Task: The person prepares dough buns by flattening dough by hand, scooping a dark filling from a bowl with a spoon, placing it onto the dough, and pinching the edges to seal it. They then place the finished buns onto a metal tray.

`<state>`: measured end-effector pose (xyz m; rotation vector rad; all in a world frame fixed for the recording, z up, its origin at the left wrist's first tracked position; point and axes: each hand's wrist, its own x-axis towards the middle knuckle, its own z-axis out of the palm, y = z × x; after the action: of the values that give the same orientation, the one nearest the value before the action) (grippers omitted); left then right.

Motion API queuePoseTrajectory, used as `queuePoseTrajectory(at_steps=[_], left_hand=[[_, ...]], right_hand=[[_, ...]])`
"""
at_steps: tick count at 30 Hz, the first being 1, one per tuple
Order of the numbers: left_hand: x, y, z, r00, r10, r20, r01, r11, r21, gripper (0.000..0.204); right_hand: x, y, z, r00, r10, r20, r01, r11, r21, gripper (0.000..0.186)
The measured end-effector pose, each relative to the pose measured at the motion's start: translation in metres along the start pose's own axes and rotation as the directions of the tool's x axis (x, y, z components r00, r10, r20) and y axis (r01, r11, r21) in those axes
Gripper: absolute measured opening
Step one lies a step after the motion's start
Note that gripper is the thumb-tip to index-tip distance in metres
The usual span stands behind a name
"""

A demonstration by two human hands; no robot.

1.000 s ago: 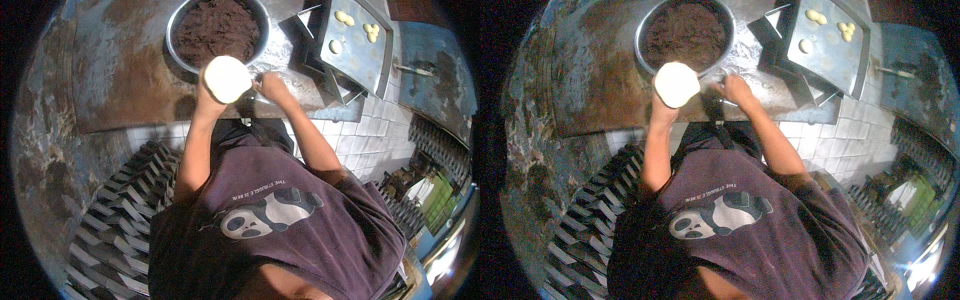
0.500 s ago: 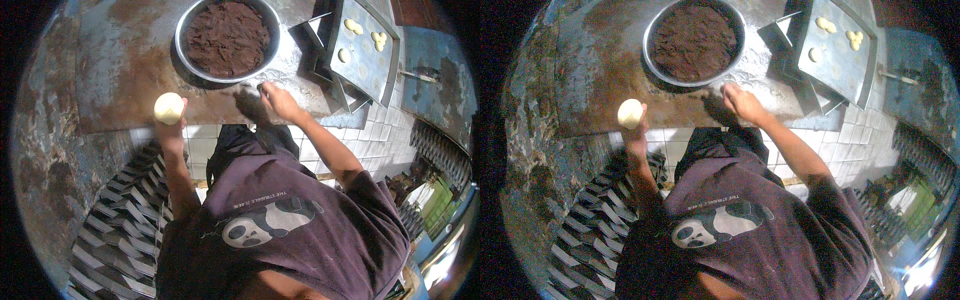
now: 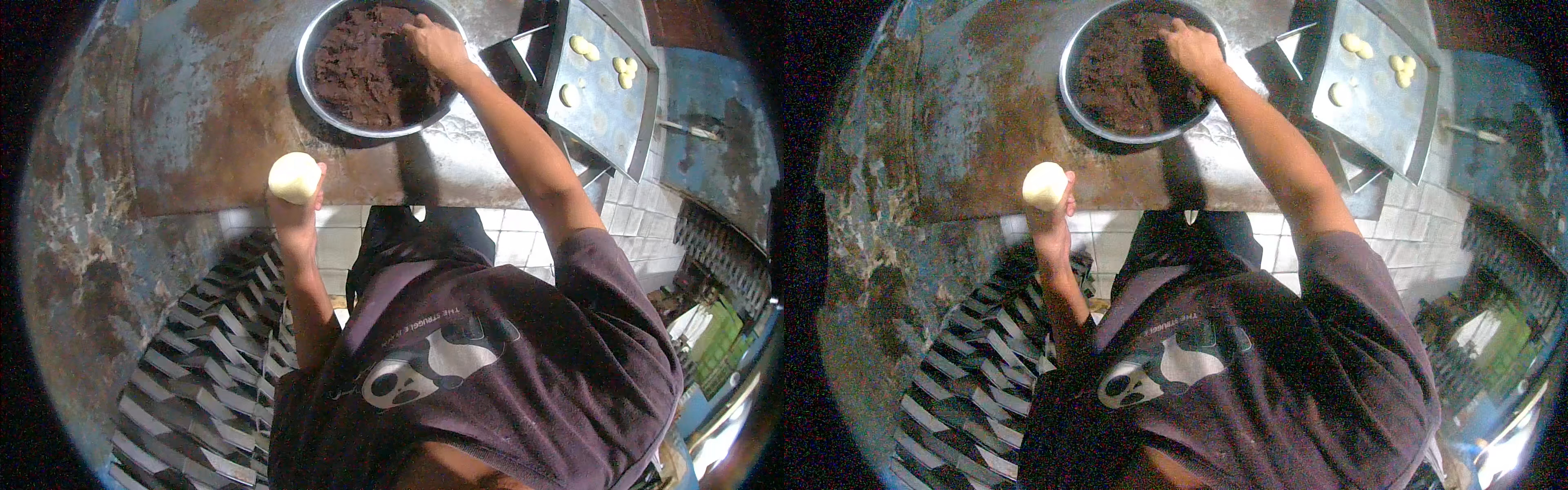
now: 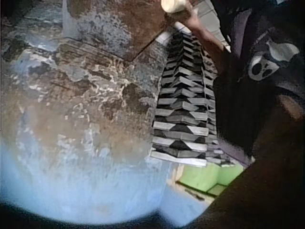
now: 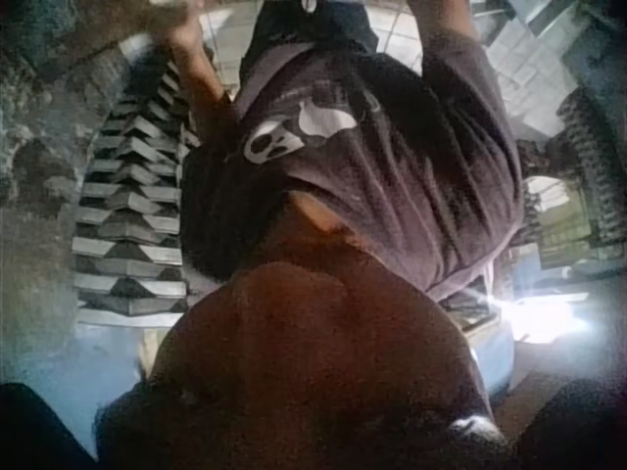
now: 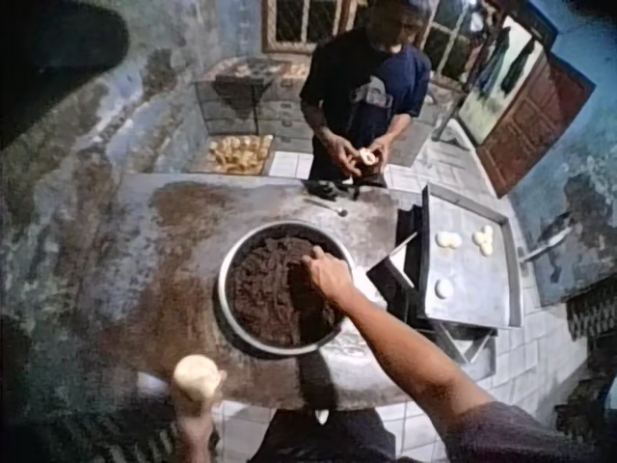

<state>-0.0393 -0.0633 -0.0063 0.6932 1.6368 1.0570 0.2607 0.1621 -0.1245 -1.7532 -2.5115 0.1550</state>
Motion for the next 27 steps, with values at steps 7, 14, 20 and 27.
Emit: queuePoseTrajectory(at_steps=[7,14,20,27], left_hand=[[0.01,-0.003,0.001,0.997,-0.05,0.051,0.049,0.999,0.014,0.025],[0.025,0.018,0.035,0.964,0.147,0.222,-0.194,0.96,0.205,0.032],[0.019,0.062,0.068,0.835,0.412,0.365,-0.512,0.825,0.24,0.039],[0.024,0.071,0.076,0.723,0.555,0.411,-0.676,0.692,0.254,0.023]], right_hand=[[-0.048,0.012,-0.009,0.985,0.025,0.17,-0.089,0.92,0.381,0.03],[-0.096,-0.043,-0.135,0.902,-0.172,0.395,-0.34,0.28,0.898,0.027],[-0.135,-0.094,-0.183,0.963,-0.234,-0.131,0.265,0.759,0.595,0.04],[-0.171,-0.11,-0.158,0.945,-0.104,-0.31,0.24,0.865,0.441,0.06]])
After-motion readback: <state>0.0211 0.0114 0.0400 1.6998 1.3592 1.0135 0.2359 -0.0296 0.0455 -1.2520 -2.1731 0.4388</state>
